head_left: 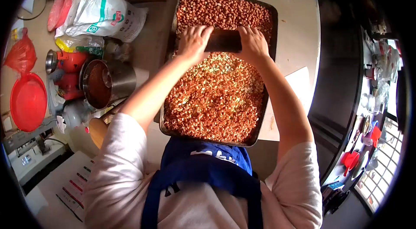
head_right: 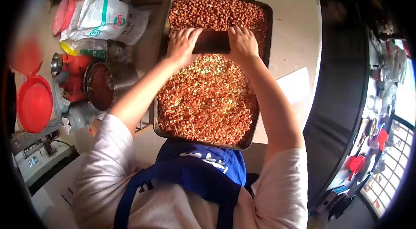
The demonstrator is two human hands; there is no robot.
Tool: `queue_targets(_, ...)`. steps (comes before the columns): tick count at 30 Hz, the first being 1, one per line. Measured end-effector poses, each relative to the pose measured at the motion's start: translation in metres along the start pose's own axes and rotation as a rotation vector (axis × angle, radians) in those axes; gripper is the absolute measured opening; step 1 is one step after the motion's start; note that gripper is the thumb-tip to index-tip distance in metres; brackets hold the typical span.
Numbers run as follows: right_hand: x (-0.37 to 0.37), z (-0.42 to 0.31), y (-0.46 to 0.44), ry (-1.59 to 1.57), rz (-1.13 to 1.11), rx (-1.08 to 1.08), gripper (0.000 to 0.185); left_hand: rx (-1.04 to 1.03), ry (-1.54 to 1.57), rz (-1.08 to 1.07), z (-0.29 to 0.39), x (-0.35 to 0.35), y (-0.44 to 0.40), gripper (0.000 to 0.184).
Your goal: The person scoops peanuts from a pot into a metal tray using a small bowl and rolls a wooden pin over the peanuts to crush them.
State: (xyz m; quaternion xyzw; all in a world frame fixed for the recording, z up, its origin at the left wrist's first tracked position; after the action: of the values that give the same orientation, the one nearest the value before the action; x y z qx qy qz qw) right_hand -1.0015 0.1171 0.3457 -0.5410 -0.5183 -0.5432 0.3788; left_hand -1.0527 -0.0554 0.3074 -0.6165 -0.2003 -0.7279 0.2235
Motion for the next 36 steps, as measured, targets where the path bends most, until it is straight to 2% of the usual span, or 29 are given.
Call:
queue_targets(1, -0.004, 0.012, 0.011, -0.043, 0.085, -0.003, 0.082, -0.014, -0.189, 0.091, 0.013, -0.018, 0.005, 0.094)
queue_targets(4, -0.02, 0.036, 0.055, -0.158, 0.374, 0.014, 0.08, -0.156, -0.025, 0.225, 0.056, -0.036, 0.021, 0.091)
queue_targets(5, -0.025, 0.04, 0.052, -0.122, 0.369, 0.021, 0.08, -0.161, 0.058, 0.258, 0.056, -0.035, 0.011, 0.088)
queue_targets(6, -0.024, 0.043, 0.035, -0.076, 0.418, 0.028, 0.072, -0.164, 0.135, 0.288, 0.053, -0.029, -0.002, 0.087)
queue_targets(7, -0.021, 0.049, 0.005, -0.063, 0.399, -0.017, 0.07, -0.083, 0.001, 0.225, 0.037, -0.03, -0.029, 0.086)
queue_targets(8, -0.017, 0.055, -0.03, -0.053, 0.375, -0.063, 0.068, -0.034, 0.006, 0.316, 0.018, -0.023, -0.058, 0.086)
queue_targets(9, -0.005, 0.061, -0.064, -0.089, 0.444, -0.05, 0.068, 0.032, -0.051, 0.29, -0.002, -0.015, -0.087, 0.085)
queue_targets(11, 0.019, 0.071, -0.12, -0.065, 0.598, -0.027, 0.069, 0.063, -0.097, 0.397, -0.034, 0.007, -0.132, 0.084)
queue_targets(12, 0.025, 0.076, -0.131, -0.004, 0.667, -0.015, 0.07, 0.021, -0.058, 0.526, -0.039, 0.018, -0.143, 0.089)
queue_targets(13, 0.033, 0.079, -0.13, -0.004, 0.645, -0.032, 0.07, 0.084, -0.086, 0.383, -0.035, 0.017, -0.148, 0.093)
queue_targets(14, 0.026, 0.086, -0.133, -0.03, 0.379, -0.149, 0.078, 0.146, -0.112, 0.235, -0.026, 0.01, -0.144, 0.097)
queue_targets(15, 0.011, 0.095, -0.126, -0.058, 0.117, -0.269, 0.093, 0.137, -0.129, 0.188, -0.012, 0.002, -0.138, 0.099)
queue_targets(16, -0.005, 0.103, -0.112, -0.052, 0.108, -0.291, 0.093, 0.125, -0.148, 0.158, 0.001, 0.0, -0.136, 0.101)
queue_targets(17, -0.016, 0.105, -0.092, 0.009, 0.335, -0.201, 0.075, -0.003, -0.096, 0.324, 0.011, -0.003, -0.123, 0.094)
queue_targets(18, -0.022, 0.101, -0.075, 0.074, 0.562, -0.094, 0.064, -0.006, -0.05, 0.229, 0.021, -0.018, -0.117, 0.1)
queue_targets(19, -0.021, 0.093, -0.048, 0.002, 0.532, -0.047, 0.062, -0.04, -0.014, 0.165, 0.038, -0.02, -0.093, 0.097)
queue_targets(20, -0.016, 0.081, -0.012, -0.071, 0.506, 0.0, 0.06, -0.109, 0.064, 0.253, 0.051, -0.032, -0.067, 0.093)
queue_targets(22, -0.024, 0.07, 0.04, -0.005, 0.615, 0.066, 0.068, -0.187, 0.087, 0.134, 0.079, -0.043, -0.014, 0.09)
queue_targets(24, -0.022, 0.07, 0.033, 0.007, 0.522, 0.044, 0.066, -0.191, 0.054, 0.06, 0.085, -0.034, -0.004, 0.086)
queue_targets(25, -0.02, 0.069, 0.026, 0.016, 0.431, 0.02, 0.064, -0.164, 0.082, 0.119, 0.076, -0.034, -0.021, 0.084)
queue_targets(26, -0.014, 0.074, -0.009, 0.07, 0.228, -0.105, 0.061, -0.114, -0.027, 0.019, 0.06, -0.036, -0.047, 0.085)
queue_targets(27, -0.015, 0.083, -0.044, 0.002, 0.27, -0.081, 0.063, -0.074, -0.002, -0.013, 0.044, -0.029, -0.073, 0.089)
queue_targets(29, -0.009, 0.094, -0.105, 0.114, 0.22, -0.14, 0.068, -0.021, -0.002, 0.21, 0.008, -0.019, -0.123, 0.093)
queue_targets(30, -0.007, 0.106, -0.126, -0.033, 0.185, -0.207, 0.067, 0.063, 0.023, 0.356, -0.009, -0.017, -0.138, 0.094)
queue_targets(32, -0.017, 0.112, -0.13, -0.056, 0.12, -0.216, 0.065, 0.06, -0.237, 0.489, -0.005, -0.006, -0.143, 0.103)
queue_targets(33, -0.011, 0.105, -0.111, -0.037, 0.249, -0.209, 0.065, 0.055, -0.223, 0.478, 0.003, -0.009, -0.136, 0.103)
queue_targets(34, -0.002, 0.1, -0.095, -0.013, 0.375, -0.196, 0.066, 0.034, -0.145, 0.348, 0.015, -0.015, -0.121, 0.098)
queue_targets(35, -0.032, 0.1, -0.063, 0.125, 0.747, -0.026, 0.066, 0.009, -0.08, 0.235, 0.025, -0.013, -0.107, 0.093)
queue_targets(36, -0.032, 0.089, -0.035, 0.001, 0.404, -0.125, 0.068, -0.057, -0.02, 0.278, 0.042, -0.023, -0.079, 0.094)
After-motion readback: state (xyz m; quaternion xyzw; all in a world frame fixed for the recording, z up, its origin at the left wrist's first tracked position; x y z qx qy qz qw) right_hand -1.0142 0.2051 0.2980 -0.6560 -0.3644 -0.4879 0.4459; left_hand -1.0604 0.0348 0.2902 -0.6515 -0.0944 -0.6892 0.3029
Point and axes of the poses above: each hand's wrist, its own y-axis away from the middle knuckle, its own x-axis out of the back of the hand, z = x × y, the point moved 7 cm from there along -y, towards the middle knuckle, and after that the axes turned 11 degrees about -x, right-handed, at the moved point
